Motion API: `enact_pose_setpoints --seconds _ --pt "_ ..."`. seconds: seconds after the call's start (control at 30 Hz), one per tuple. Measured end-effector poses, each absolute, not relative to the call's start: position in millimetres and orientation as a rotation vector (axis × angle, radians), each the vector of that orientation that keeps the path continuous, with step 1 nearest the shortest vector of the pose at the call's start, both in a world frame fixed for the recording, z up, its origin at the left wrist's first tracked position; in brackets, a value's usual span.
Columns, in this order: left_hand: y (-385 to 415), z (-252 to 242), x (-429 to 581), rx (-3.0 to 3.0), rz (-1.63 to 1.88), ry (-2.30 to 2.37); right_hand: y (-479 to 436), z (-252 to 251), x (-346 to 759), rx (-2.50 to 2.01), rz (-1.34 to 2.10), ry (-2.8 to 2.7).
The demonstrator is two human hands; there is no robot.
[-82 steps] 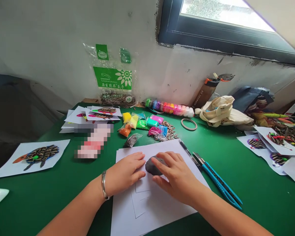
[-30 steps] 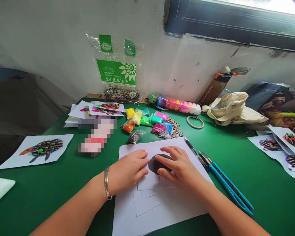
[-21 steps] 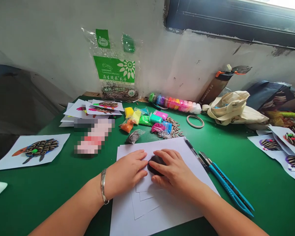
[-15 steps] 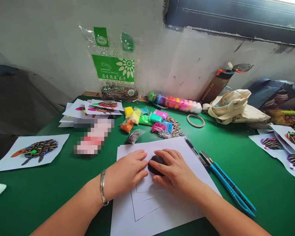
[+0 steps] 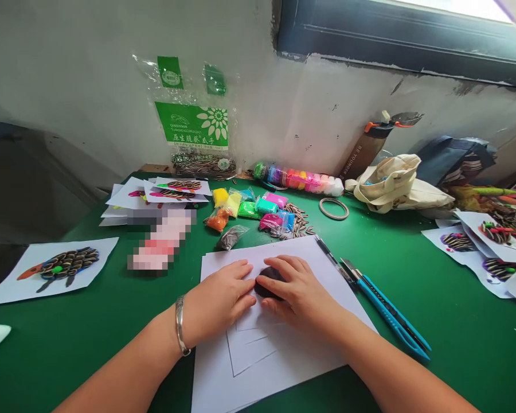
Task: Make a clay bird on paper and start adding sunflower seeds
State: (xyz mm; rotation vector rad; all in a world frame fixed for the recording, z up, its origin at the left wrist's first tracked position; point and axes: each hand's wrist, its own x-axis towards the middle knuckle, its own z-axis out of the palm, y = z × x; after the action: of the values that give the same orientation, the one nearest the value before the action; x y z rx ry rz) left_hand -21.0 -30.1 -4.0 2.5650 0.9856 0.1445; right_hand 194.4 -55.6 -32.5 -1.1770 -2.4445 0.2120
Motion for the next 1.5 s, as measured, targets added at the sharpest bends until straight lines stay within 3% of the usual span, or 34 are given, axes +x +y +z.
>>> enact_pose_setpoints --seconds 0.57,0.83,1.5 --pt "-34 -9 -20 2.576 0.116 1.019 -55 -15 236 -1.453 0.144 -2.404" --pt "-37 -10 -15 2.565 0.073 1.059 -54 -32 224 -1.43 0.095 -2.547" --pt "-37 -12 -15 2.539 0.174 1.06 -55 -13 239 -1.503 0.32 -2.511"
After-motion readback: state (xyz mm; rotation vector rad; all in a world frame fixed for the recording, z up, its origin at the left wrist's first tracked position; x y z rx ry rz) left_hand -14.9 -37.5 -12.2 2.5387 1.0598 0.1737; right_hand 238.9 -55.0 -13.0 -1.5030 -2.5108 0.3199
